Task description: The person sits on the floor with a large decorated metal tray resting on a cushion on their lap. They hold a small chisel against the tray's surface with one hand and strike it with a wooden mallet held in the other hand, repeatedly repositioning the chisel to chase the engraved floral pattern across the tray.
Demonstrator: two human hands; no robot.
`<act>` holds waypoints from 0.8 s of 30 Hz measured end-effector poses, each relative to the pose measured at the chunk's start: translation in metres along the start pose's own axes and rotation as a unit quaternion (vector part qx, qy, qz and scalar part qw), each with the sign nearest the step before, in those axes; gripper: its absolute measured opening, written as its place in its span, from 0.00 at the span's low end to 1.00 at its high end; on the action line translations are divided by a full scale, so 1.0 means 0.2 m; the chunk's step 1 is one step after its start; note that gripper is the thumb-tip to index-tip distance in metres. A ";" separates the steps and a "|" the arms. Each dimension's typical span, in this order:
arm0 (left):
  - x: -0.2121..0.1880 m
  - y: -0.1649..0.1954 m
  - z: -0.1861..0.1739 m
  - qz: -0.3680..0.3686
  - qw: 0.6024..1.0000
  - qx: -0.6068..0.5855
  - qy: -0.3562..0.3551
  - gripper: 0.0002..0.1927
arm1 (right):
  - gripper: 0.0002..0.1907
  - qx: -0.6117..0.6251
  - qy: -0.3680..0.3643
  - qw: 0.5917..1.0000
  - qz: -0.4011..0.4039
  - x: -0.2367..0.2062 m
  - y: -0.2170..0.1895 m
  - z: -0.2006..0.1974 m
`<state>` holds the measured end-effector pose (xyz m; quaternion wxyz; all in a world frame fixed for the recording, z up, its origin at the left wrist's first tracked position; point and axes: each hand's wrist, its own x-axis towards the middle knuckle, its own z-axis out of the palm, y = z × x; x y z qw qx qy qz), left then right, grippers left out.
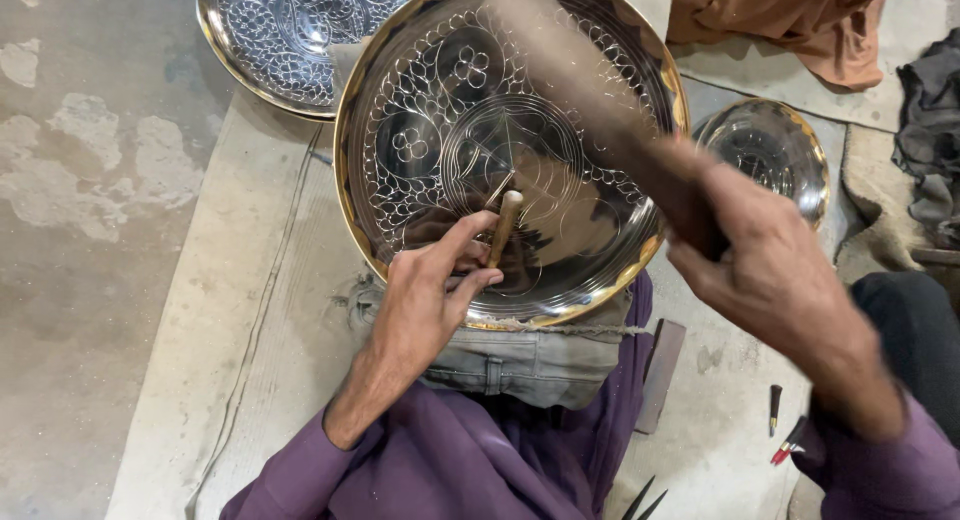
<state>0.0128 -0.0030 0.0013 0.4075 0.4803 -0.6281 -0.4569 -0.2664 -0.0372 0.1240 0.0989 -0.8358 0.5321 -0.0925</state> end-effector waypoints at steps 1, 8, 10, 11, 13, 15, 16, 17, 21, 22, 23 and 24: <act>0.00 0.00 0.00 -0.004 1.000 0.002 -0.002 0.29 | 0.38 -0.076 -0.067 0.994 0.035 0.00 0.00 0.01; 0.01 0.00 0.00 -0.005 1.000 0.013 -0.019 0.29 | 0.38 -0.118 -0.152 0.976 0.099 -0.04 0.05 0.03; 0.02 0.00 0.00 -0.004 1.000 0.015 -0.027 0.28 | 0.36 -0.150 -0.186 0.962 0.131 -0.05 0.06 0.04; 0.02 0.00 0.00 0.003 1.000 0.009 -0.025 0.28 | 0.33 -0.136 -0.142 0.972 0.130 -0.06 0.07 0.04; 0.02 0.00 0.00 0.011 1.000 0.008 -0.022 0.28 | 0.33 -0.071 -0.082 0.985 0.135 -0.07 0.05 0.05; 0.01 0.01 -0.01 0.014 0.999 0.022 -0.021 0.29 | 0.38 0.031 -0.046 0.987 0.149 -0.07 0.03 0.06; 0.01 0.01 -0.01 0.011 0.999 0.022 -0.024 0.29 | 0.38 -0.057 -0.109 0.980 0.157 -0.08 0.02 0.04; 0.01 0.02 -0.01 0.007 0.999 0.021 -0.029 0.28 | 0.40 -0.143 -0.170 0.961 0.166 -0.09 0.01 0.03; 0.02 0.03 -0.01 0.001 0.999 0.024 -0.039 0.29 | 0.37 0.035 0.051 0.998 0.014 -0.12 -0.02 0.04; 0.02 0.03 -0.02 0.003 0.999 0.018 -0.042 0.28 | 0.40 -0.032 -0.038 0.997 0.063 -0.12 -0.01 0.03; 0.02 0.03 -0.02 0.006 0.999 0.012 -0.048 0.27 | 0.43 -0.098 -0.124 0.981 0.114 -0.13 0.00 0.03; 0.02 0.03 -0.03 0.009 0.998 0.006 -0.055 0.27 | 0.45 -0.164 -0.208 0.950 0.166 -0.15 0.01 0.04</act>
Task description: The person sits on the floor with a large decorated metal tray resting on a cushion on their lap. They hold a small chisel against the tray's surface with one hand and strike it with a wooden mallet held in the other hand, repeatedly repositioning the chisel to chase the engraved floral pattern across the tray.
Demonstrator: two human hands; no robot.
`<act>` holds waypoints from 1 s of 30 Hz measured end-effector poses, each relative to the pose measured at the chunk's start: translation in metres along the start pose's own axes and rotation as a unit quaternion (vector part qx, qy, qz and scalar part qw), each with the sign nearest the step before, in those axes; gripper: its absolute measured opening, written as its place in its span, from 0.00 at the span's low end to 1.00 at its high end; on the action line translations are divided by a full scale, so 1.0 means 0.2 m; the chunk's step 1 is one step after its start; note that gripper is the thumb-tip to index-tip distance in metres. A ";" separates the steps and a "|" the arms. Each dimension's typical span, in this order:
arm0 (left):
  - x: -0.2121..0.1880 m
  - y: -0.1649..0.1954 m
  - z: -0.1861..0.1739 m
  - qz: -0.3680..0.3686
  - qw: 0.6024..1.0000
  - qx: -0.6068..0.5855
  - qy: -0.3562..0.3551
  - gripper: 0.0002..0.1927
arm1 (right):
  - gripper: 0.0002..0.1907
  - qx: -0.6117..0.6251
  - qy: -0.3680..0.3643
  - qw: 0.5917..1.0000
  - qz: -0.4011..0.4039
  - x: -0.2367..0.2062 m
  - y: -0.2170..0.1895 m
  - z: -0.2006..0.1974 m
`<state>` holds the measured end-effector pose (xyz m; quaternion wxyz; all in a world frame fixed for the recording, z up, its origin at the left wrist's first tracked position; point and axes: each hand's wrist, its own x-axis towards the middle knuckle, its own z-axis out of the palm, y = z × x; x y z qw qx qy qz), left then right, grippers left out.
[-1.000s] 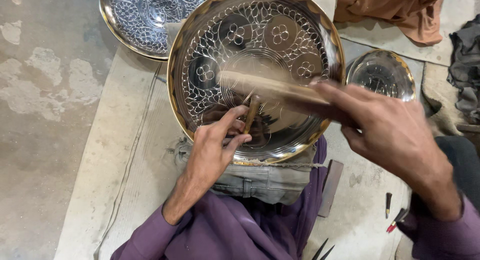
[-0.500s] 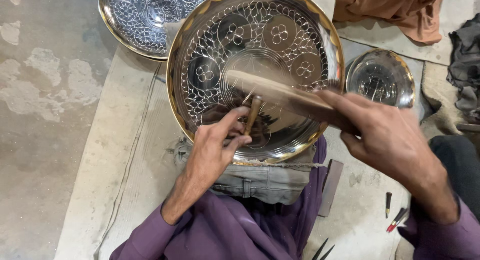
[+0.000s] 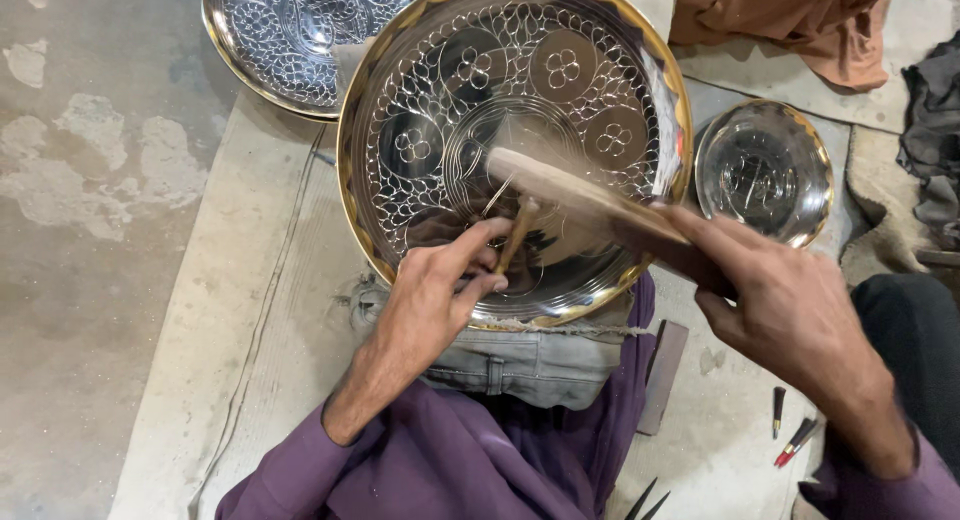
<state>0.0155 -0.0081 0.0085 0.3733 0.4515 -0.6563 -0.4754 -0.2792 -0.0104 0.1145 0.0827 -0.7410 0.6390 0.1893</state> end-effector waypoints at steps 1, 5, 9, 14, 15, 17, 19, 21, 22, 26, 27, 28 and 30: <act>0.00 0.00 0.00 0.001 1.000 0.005 -0.003 0.27 | 0.43 0.042 0.050 0.998 -0.004 -0.01 0.01 0.02; 0.02 -0.01 -0.01 0.014 0.999 0.022 -0.033 0.28 | 0.41 0.188 0.221 0.955 -0.052 -0.05 0.02 0.13; 0.01 -0.02 -0.02 0.014 0.993 0.103 -0.063 0.28 | 0.45 0.065 0.073 0.994 0.056 -0.15 0.05 0.23; 0.01 -0.05 -0.04 0.093 0.985 0.116 -0.090 0.30 | 0.40 0.208 0.165 0.963 0.045 -0.25 0.01 0.43; 0.03 -0.05 -0.04 0.112 0.982 0.107 -0.105 0.30 | 0.41 0.166 0.091 0.976 0.111 -0.29 0.01 0.46; 0.08 -0.06 -0.05 0.104 0.973 0.101 -0.180 0.29 | 0.40 0.296 0.249 0.919 0.070 -0.33 -0.05 0.56; 0.08 -0.06 -0.05 0.110 0.967 0.110 -0.204 0.28 | 0.40 0.328 0.263 0.905 0.067 -0.36 -0.05 0.61; 0.07 -0.05 -0.04 0.139 0.963 0.137 -0.184 0.28 | 0.44 0.268 0.141 0.947 0.107 -0.40 -0.04 0.63; 0.06 -0.04 -0.02 0.093 0.973 0.130 -0.167 0.28 | 0.42 0.261 0.152 0.947 0.109 -0.42 -0.02 0.63; 0.00 0.00 0.05 0.016 0.998 0.060 -0.009 0.29 | 0.36 0.288 0.221 0.929 0.068 -0.40 0.04 0.55; -0.01 0.01 0.06 0.023 0.998 0.034 0.052 0.30 | 0.35 0.309 0.244 0.918 0.045 -0.39 0.05 0.52; -0.03 0.01 0.06 -0.002 0.998 0.019 0.065 0.31 | 0.36 0.293 0.242 0.924 0.048 -0.38 0.05 0.49; -0.06 0.03 0.07 -0.050 0.995 -0.010 0.091 0.33 | 0.39 0.260 0.241 0.934 0.054 -0.34 0.08 0.39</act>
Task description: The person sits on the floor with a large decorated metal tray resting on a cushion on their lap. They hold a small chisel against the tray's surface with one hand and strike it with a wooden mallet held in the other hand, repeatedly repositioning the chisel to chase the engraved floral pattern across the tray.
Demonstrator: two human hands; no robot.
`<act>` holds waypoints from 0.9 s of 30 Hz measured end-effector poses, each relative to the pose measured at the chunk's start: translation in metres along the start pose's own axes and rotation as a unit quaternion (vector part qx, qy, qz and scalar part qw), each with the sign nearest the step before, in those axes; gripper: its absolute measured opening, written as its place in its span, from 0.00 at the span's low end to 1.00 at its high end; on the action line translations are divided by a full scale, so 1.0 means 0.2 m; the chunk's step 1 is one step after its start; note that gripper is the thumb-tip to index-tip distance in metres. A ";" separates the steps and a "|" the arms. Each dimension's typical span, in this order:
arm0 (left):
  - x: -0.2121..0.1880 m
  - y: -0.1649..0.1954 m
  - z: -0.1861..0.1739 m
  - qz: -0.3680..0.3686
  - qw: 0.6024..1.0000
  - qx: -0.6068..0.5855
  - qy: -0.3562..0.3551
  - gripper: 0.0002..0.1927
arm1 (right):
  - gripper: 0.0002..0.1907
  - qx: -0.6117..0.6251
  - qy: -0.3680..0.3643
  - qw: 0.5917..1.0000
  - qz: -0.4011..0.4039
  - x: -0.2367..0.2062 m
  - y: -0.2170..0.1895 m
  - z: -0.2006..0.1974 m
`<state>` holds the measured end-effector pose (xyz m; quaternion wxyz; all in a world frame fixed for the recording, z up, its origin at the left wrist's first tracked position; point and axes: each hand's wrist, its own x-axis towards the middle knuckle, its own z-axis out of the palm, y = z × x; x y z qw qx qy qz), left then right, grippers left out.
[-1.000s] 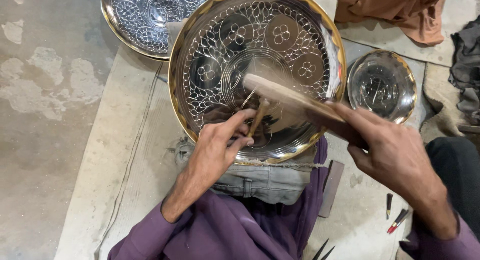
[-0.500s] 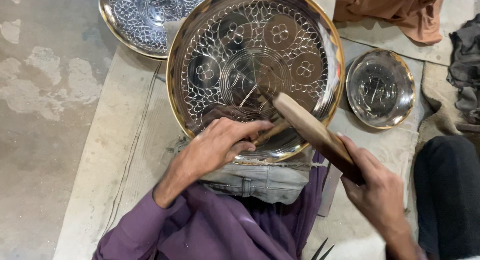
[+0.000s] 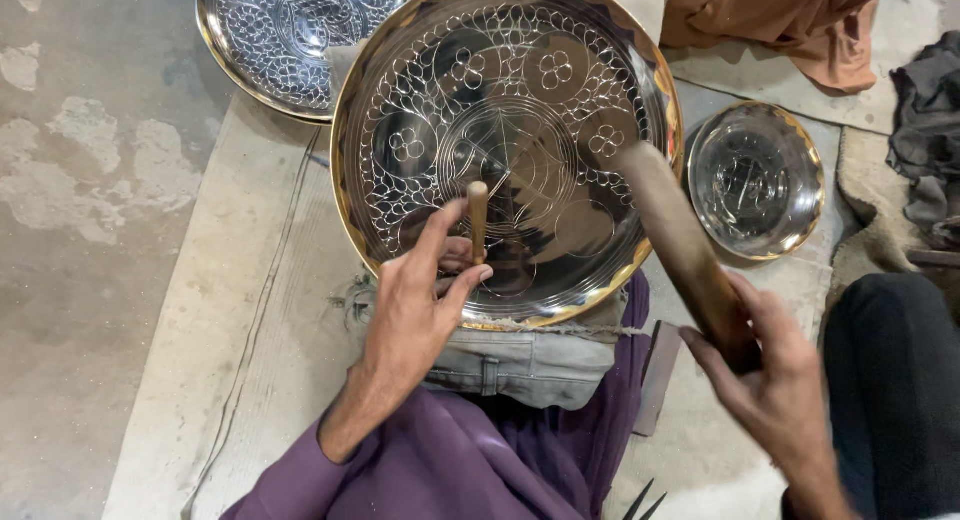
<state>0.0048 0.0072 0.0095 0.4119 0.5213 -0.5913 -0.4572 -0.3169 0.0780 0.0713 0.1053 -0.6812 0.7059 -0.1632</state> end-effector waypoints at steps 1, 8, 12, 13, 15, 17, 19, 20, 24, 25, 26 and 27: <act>0.00 0.00 0.01 0.002 1.000 0.000 0.004 0.32 | 0.39 -0.013 -0.002 0.999 -0.033 0.04 -0.02 -0.03; -0.01 0.01 0.02 -0.004 1.000 0.001 0.028 0.28 | 0.38 -0.165 -0.074 0.975 -0.128 0.31 -0.16 -0.14; -0.01 0.00 0.02 0.040 0.998 0.019 0.035 0.29 | 0.40 -0.242 -0.130 0.949 -0.154 0.42 -0.20 -0.18; -0.01 0.00 0.02 0.041 0.998 0.023 0.032 0.29 | 0.39 -0.272 -0.135 0.938 -0.167 0.45 -0.21 -0.18; -0.01 -0.01 0.02 0.044 0.998 0.032 0.025 0.30 | 0.38 -0.330 -0.145 0.913 -0.192 0.50 -0.22 -0.18; -0.02 -0.02 0.02 0.043 0.998 0.028 0.027 0.30 | 0.35 -0.285 -0.089 0.927 -0.226 0.52 -0.25 -0.19; -0.02 -0.03 0.02 0.043 0.999 0.018 0.025 0.30 | 0.35 -0.231 -0.057 0.944 -0.230 0.55 -0.29 -0.21; -0.02 -0.03 0.02 0.043 0.999 0.009 0.022 0.30 | 0.36 -0.200 -0.054 0.953 -0.220 0.56 -0.31 -0.22; -0.01 -0.04 0.01 0.038 0.999 -0.005 0.024 0.30 | 0.32 -0.321 -0.074 0.887 -0.325 0.60 -0.40 -0.29; -0.01 -0.04 0.01 0.032 0.999 -0.002 0.027 0.30 | 0.33 -0.327 -0.074 0.894 -0.298 0.60 -0.42 -0.28; -0.02 -0.04 0.01 0.026 0.999 0.001 0.030 0.29 | 0.34 -0.334 -0.074 0.900 -0.271 0.61 -0.44 -0.27; -0.02 -0.04 0.01 0.020 0.999 0.005 0.034 0.29 | 0.35 -0.341 -0.074 0.905 -0.244 0.62 -0.46 -0.26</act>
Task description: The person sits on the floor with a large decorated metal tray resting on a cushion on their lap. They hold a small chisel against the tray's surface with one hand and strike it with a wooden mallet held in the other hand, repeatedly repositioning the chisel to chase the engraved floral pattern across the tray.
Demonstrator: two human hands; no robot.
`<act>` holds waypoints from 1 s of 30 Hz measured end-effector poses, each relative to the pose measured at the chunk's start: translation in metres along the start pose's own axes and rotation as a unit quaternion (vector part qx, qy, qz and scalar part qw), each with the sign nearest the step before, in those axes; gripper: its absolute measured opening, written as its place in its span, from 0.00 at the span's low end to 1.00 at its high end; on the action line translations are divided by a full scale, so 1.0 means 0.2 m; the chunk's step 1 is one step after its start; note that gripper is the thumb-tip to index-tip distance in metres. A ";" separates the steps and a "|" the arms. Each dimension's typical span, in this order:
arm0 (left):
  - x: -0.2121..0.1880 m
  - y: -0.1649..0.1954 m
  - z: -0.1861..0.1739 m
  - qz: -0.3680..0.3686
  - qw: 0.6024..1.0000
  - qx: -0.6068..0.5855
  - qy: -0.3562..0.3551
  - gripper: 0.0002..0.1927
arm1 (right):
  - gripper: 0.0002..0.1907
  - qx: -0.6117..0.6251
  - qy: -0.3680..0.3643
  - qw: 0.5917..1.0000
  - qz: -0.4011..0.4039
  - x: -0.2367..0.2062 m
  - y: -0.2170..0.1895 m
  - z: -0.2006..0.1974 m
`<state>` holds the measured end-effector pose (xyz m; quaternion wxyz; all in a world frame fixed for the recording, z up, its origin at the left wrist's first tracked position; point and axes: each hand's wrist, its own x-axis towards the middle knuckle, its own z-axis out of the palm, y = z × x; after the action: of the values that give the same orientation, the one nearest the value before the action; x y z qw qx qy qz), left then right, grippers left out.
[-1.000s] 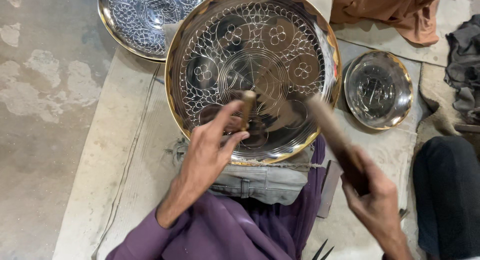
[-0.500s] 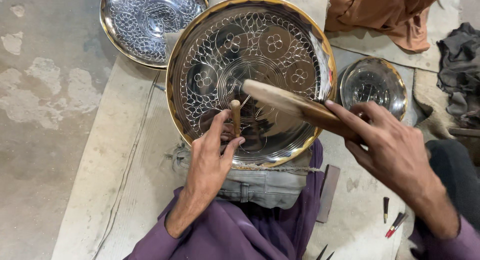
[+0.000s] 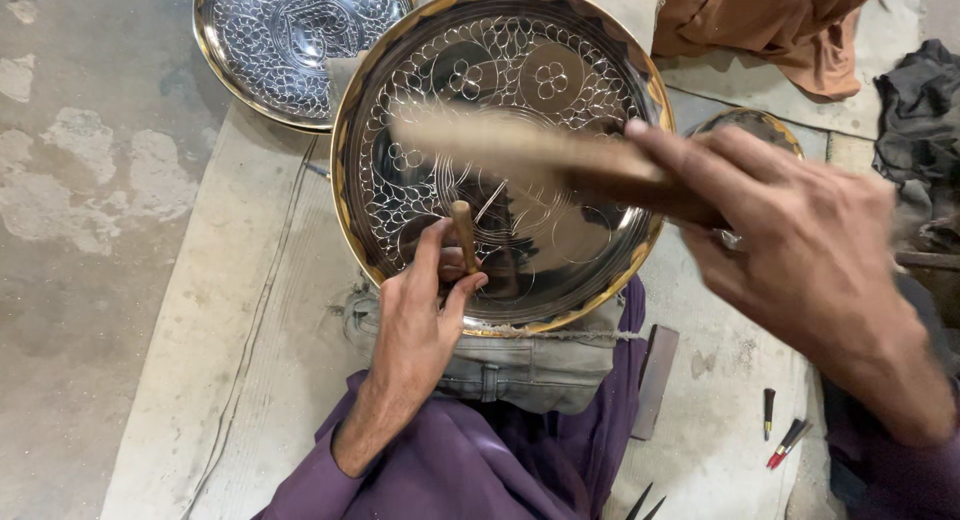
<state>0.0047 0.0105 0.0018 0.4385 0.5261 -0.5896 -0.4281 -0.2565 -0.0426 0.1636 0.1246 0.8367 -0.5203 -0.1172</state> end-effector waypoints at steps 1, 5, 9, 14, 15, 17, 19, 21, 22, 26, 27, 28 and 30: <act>0.00 0.00 0.00 -0.006 1.000 -0.006 0.001 0.29 | 0.35 0.023 -0.010 1.000 -0.011 0.02 -0.01 -0.01; -0.01 0.00 0.00 -0.019 1.000 -0.020 0.005 0.29 | 0.31 0.053 -0.007 0.998 -0.040 0.06 -0.04 -0.04; 0.00 -0.01 0.00 -0.011 1.000 -0.001 0.020 0.29 | 0.40 0.089 0.016 0.996 -0.007 0.08 -0.07 -0.07; 0.00 -0.01 0.00 -0.031 0.999 0.028 0.017 0.30 | 0.31 0.018 0.029 0.999 -0.041 0.09 -0.09 -0.11; 0.00 -0.01 0.00 -0.028 0.999 0.027 0.020 0.29 | 0.32 0.048 -0.010 0.999 -0.001 0.09 -0.08 -0.11; 0.00 -0.01 0.00 -0.034 0.999 0.035 0.013 0.31 | 0.28 0.049 0.003 0.998 -0.036 0.08 -0.08 -0.11; 0.01 -0.01 0.01 -0.035 0.999 0.032 0.010 0.32 | 0.26 0.029 0.032 0.997 -0.059 0.06 -0.07 -0.10; 0.01 -0.01 0.04 -0.033 0.999 0.015 0.015 0.31 | 0.27 -0.014 0.076 0.994 -0.074 0.03 -0.07 -0.09; 0.01 -0.01 0.04 -0.029 0.999 0.011 0.011 0.31 | 0.29 -0.006 0.070 0.995 -0.066 0.03 -0.07 -0.08; 0.01 -0.03 0.04 -0.017 1.000 0.004 0.006 0.30 | 0.32 -0.001 0.073 0.996 -0.051 0.01 -0.07 -0.07; 0.01 -0.04 0.05 -0.016 1.000 0.005 0.008 0.30 | 0.32 -0.007 0.081 0.995 -0.053 0.02 -0.07 -0.08; 0.01 -0.04 0.05 -0.016 1.000 0.005 0.008 0.30 | 0.32 -0.003 0.078 0.996 -0.051 0.02 -0.07 -0.07; 0.01 -0.05 0.05 -0.016 1.000 0.005 0.008 0.29 | 0.33 0.004 0.073 0.996 -0.047 0.02 -0.05 -0.08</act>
<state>-0.0027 0.0078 -0.0094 0.4334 0.5412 -0.5798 -0.4280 -0.2407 -0.0404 0.1741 0.1534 0.8669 -0.4705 -0.0594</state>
